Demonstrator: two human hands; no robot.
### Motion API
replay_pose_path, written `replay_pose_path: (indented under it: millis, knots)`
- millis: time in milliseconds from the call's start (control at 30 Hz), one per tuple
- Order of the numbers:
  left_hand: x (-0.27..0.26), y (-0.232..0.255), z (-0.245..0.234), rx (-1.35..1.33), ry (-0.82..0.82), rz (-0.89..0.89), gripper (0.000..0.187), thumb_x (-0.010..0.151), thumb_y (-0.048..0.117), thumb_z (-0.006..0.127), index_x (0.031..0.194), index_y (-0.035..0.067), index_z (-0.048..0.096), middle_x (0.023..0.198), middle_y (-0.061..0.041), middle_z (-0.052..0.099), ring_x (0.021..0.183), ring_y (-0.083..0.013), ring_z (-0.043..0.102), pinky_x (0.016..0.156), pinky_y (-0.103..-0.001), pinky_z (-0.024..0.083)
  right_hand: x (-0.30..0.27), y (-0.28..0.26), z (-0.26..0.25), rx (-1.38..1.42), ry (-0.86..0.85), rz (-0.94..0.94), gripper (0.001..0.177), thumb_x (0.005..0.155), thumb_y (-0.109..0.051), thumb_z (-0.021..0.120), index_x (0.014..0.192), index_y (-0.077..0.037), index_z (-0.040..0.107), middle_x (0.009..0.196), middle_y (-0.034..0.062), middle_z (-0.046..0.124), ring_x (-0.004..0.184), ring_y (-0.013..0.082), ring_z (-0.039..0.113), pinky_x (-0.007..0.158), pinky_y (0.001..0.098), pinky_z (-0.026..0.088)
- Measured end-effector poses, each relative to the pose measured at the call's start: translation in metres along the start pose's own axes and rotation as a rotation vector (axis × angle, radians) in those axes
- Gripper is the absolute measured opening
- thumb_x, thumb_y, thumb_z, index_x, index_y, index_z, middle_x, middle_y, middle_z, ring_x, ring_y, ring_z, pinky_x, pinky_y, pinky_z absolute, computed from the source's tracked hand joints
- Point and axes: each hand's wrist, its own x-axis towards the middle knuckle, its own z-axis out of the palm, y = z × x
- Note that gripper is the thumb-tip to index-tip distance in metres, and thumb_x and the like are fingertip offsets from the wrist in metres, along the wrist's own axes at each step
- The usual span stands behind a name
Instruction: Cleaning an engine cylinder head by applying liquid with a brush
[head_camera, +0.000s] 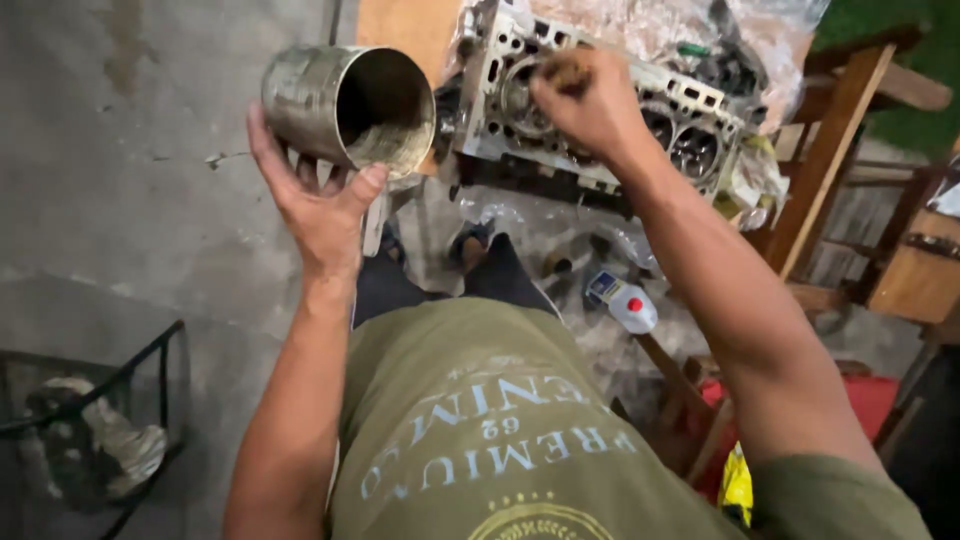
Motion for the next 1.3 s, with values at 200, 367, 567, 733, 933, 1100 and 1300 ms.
replay_pose_path:
  millis: [200, 367, 567, 733, 933, 1100, 1300]
  knots:
    - [-0.005, 0.000, 0.005, 0.021, 0.018, -0.011, 0.106, 0.088, 0.001, 0.091, 0.163, 0.027, 0.021, 0.172, -0.012, 0.012, 0.155, -0.0387, 0.034, 0.119, -0.055, 0.053, -0.002, 0.003, 0.001, 0.035, -0.069, 0.117, 0.011, 0.102, -0.005, 0.062, 0.096, 0.002, 0.069, 0.083, 0.0149, 0.073, 0.060, 0.0183, 0.069, 0.051, 0.0220, 0.060]
    - [-0.006, 0.003, 0.015, 0.039, -0.002, 0.028, 0.101, 0.093, 0.011, 0.091, 0.163, 0.026, 0.020, 0.171, -0.017, 0.012, 0.159, -0.0415, 0.029, 0.121, -0.057, 0.052, -0.013, -0.025, -0.028, 0.145, 0.078, 0.268, 0.011, 0.098, 0.000, 0.058, 0.099, 0.001, 0.069, 0.092, 0.0165, 0.078, 0.063, 0.0153, 0.073, 0.042, 0.0172, 0.053]
    - [-0.008, 0.000, 0.015, 0.000, 0.034, -0.007, 0.103, 0.088, 0.001, 0.089, 0.162, 0.027, 0.022, 0.172, -0.012, 0.011, 0.153, -0.0385, 0.035, 0.117, -0.053, 0.054, -0.012, -0.034, -0.032, 0.180, 0.004, 0.358, 0.014, 0.104, -0.001, 0.056, 0.092, -0.005, 0.064, 0.101, 0.0137, 0.082, 0.097, 0.0198, 0.085, 0.060, 0.0134, 0.067]
    - [-0.002, -0.006, 0.016, 0.074, 0.000, 0.049, 0.103, 0.092, 0.013, 0.092, 0.164, 0.026, 0.019, 0.173, -0.012, 0.015, 0.159, -0.0392, 0.031, 0.122, -0.054, 0.049, -0.005, 0.019, -0.007, 0.007, 0.204, 0.007, 0.005, 0.097, -0.006, 0.068, 0.094, -0.002, 0.070, 0.081, 0.0109, 0.070, 0.062, 0.0160, 0.063, 0.049, 0.0265, 0.051]
    - [-0.001, -0.002, 0.026, 0.049, 0.004, 0.048, 0.100, 0.091, 0.008, 0.091, 0.162, 0.025, 0.022, 0.170, -0.014, 0.017, 0.154, -0.0390, 0.037, 0.117, -0.054, 0.053, -0.010, 0.006, -0.018, 0.000, 0.120, 0.129, 0.003, 0.099, -0.005, 0.068, 0.098, -0.003, 0.071, 0.091, 0.0131, 0.075, 0.071, 0.0183, 0.069, 0.060, 0.0278, 0.060]
    - [-0.003, 0.003, 0.033, 0.027, 0.019, 0.005, 0.103, 0.088, 0.008, 0.092, 0.161, 0.030, 0.024, 0.171, -0.011, 0.012, 0.156, -0.0432, 0.031, 0.118, -0.057, 0.052, -0.022, -0.001, -0.030, -0.050, 0.020, 0.336, 0.008, 0.102, -0.008, 0.067, 0.098, -0.002, 0.069, 0.079, 0.0126, 0.073, 0.054, 0.0146, 0.061, 0.044, 0.0230, 0.052]
    - [-0.002, 0.005, 0.033, -0.005, -0.001, 0.029, 0.102, 0.087, 0.003, 0.091, 0.160, 0.027, 0.024, 0.167, -0.020, 0.017, 0.151, -0.0450, 0.036, 0.115, -0.057, 0.055, -0.025, 0.022, -0.006, -0.234, 0.116, -0.177, 0.007, 0.099, 0.003, 0.066, 0.093, 0.001, 0.069, 0.076, 0.0133, 0.073, 0.056, 0.0169, 0.067, 0.046, 0.0235, 0.059]
